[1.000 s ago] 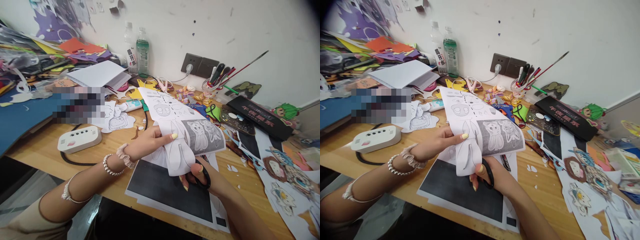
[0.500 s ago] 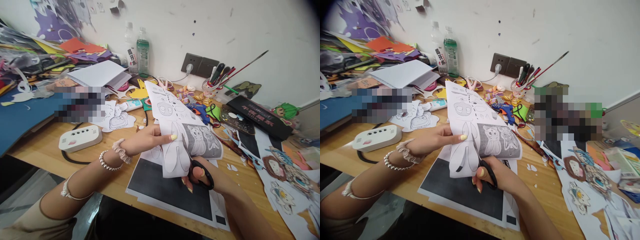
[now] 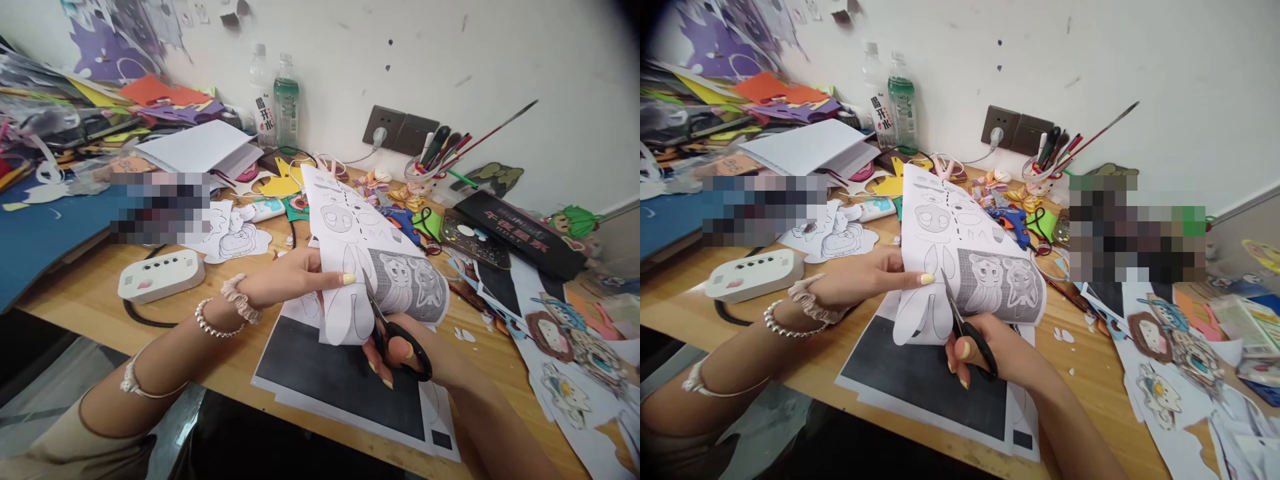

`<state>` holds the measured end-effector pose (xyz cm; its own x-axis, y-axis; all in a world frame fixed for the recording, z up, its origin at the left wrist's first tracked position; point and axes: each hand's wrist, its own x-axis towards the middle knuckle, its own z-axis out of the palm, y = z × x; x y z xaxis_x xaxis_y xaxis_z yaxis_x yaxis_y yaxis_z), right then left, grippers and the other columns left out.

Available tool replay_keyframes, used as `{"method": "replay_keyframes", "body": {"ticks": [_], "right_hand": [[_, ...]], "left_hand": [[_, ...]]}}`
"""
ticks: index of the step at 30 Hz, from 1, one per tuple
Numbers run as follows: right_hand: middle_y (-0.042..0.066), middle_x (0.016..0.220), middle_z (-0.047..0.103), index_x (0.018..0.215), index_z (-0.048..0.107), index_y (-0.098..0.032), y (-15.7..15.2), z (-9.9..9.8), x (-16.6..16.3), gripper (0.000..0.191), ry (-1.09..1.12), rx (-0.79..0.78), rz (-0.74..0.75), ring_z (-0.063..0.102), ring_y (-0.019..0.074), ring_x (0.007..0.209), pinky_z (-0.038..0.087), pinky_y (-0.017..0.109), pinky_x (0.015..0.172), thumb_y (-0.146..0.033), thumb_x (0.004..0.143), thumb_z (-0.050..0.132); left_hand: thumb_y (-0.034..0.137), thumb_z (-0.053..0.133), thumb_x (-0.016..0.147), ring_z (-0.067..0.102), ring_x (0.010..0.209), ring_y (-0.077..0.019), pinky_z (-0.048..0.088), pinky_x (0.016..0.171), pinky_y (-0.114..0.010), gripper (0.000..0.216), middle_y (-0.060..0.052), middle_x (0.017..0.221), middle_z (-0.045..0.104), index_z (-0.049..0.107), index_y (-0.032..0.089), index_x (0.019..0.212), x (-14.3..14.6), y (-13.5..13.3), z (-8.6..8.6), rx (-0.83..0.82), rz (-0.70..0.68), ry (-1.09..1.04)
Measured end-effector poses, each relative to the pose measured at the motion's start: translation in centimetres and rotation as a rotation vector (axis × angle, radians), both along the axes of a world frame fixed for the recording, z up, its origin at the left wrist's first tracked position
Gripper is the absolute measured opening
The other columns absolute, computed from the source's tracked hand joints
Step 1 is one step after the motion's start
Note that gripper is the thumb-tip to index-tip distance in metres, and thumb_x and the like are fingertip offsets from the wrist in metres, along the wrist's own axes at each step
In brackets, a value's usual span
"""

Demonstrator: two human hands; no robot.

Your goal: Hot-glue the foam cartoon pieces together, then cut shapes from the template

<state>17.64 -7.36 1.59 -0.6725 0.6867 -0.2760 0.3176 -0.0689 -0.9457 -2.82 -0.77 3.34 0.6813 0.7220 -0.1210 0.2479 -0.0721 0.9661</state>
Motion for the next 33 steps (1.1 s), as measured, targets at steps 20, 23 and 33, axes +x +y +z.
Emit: {"method": "replay_keyframes", "body": {"ticks": [20, 23, 33], "right_hand": [[0.002, 0.051, 0.052, 0.065, 0.052, -0.012, 0.12, -0.3, 0.58, 0.065, -0.008, -0.062, -0.022, 0.045, 0.0102, 0.047, 0.029, 0.021, 0.046, -0.076, 0.065, 0.036], [0.002, 0.05, 0.052, 0.065, 0.052, -0.012, 0.2, -0.33, 0.52, 0.066, -0.01, -0.068, -0.025, 0.045, 0.01, 0.046, 0.029, 0.021, 0.046, -0.076, 0.064, 0.037], [0.002, 0.05, 0.052, 0.065, 0.053, -0.011, 0.27, 0.12, 0.98, 0.068, -0.067, -0.09, 0.012, 0.046, 0.0102, 0.047, 0.03, 0.021, 0.045, -0.078, 0.062, 0.037]], "left_hand": [[0.037, 0.045, 0.082, 0.047, 0.048, -0.0078, 0.036, 0.048, -0.019, 0.031, 0.003, 0.048, 0.052, 0.051, 0.015, 0.06, -0.16, 0.19, 0.37, 0.304, 0.116, 0.059], [0.035, 0.046, 0.081, 0.048, 0.047, -0.0075, 0.037, 0.047, -0.018, 0.031, 0.003, 0.047, 0.051, 0.05, 0.015, 0.059, -0.16, 0.23, 0.4, 0.298, 0.116, 0.049], [0.034, 0.047, 0.08, 0.047, 0.044, -0.006, 0.035, 0.045, -0.017, 0.032, 0.004, 0.045, 0.049, 0.05, 0.014, 0.056, -0.42, 0.4, 0.47, 0.329, 0.112, 0.061]]}}
